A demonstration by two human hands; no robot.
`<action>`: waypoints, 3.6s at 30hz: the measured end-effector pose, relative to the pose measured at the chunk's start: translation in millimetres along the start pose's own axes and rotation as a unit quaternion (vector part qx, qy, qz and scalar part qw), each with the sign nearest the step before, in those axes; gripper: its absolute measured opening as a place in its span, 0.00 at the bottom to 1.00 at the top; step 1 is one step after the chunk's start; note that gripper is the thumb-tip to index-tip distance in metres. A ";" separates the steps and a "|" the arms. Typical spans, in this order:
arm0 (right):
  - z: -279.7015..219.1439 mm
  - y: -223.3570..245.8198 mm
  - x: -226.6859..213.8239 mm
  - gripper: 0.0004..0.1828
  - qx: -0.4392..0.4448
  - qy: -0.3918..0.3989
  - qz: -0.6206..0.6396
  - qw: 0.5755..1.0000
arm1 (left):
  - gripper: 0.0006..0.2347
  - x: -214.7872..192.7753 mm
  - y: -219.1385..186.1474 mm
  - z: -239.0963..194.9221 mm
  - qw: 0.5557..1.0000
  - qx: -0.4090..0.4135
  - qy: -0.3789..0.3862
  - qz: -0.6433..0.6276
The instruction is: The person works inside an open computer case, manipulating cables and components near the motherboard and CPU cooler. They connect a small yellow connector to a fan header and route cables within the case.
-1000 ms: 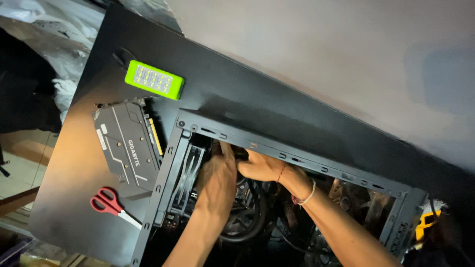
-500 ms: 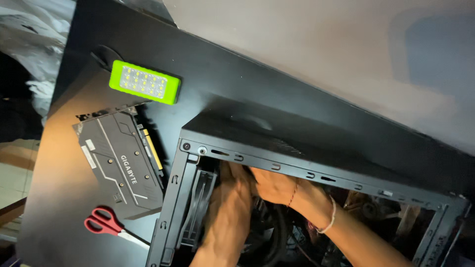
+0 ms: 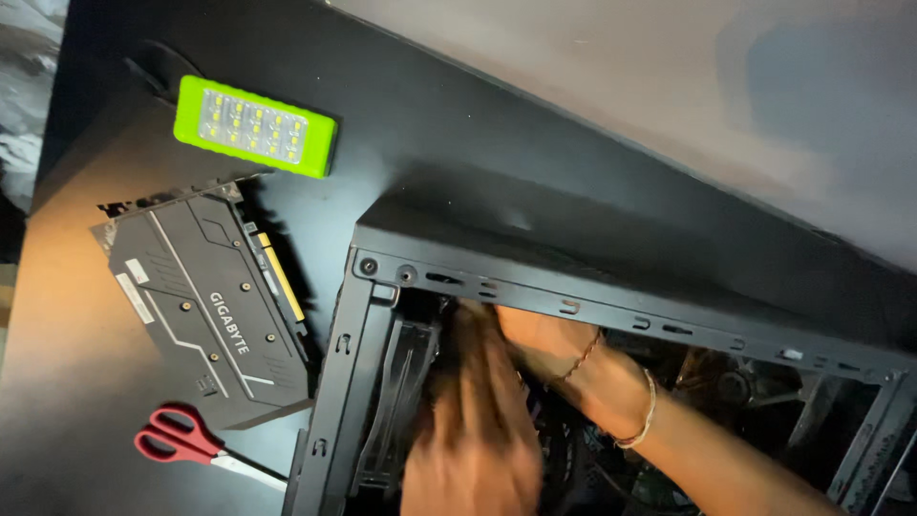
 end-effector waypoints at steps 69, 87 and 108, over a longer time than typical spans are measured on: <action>3.5 -56.0 -83.7 0.10 0.194 -0.242 0.170 0.935 | 0.16 70.8 -15.0 -122.1 0.969 0.055 0.200 -0.134; 34.8 -10.3 -23.1 0.09 0.151 -0.022 0.218 0.964 | 0.16 72.3 -17.5 -124.5 0.957 0.091 0.243 -0.128; -26.5 -67.6 -84.5 0.21 0.448 -0.128 0.468 0.751 | 0.13 64.0 13.9 -87.1 0.892 -0.159 0.367 -0.211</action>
Point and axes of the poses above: each hand's wrist, its own z-axis towards the middle knuckle, its own x-axis out of the palm, y = z × x, the point moved 7 cm from there along z, towards the middle knuckle, and after that the axes turned 14 degrees about -y, right-handed, at the moved point
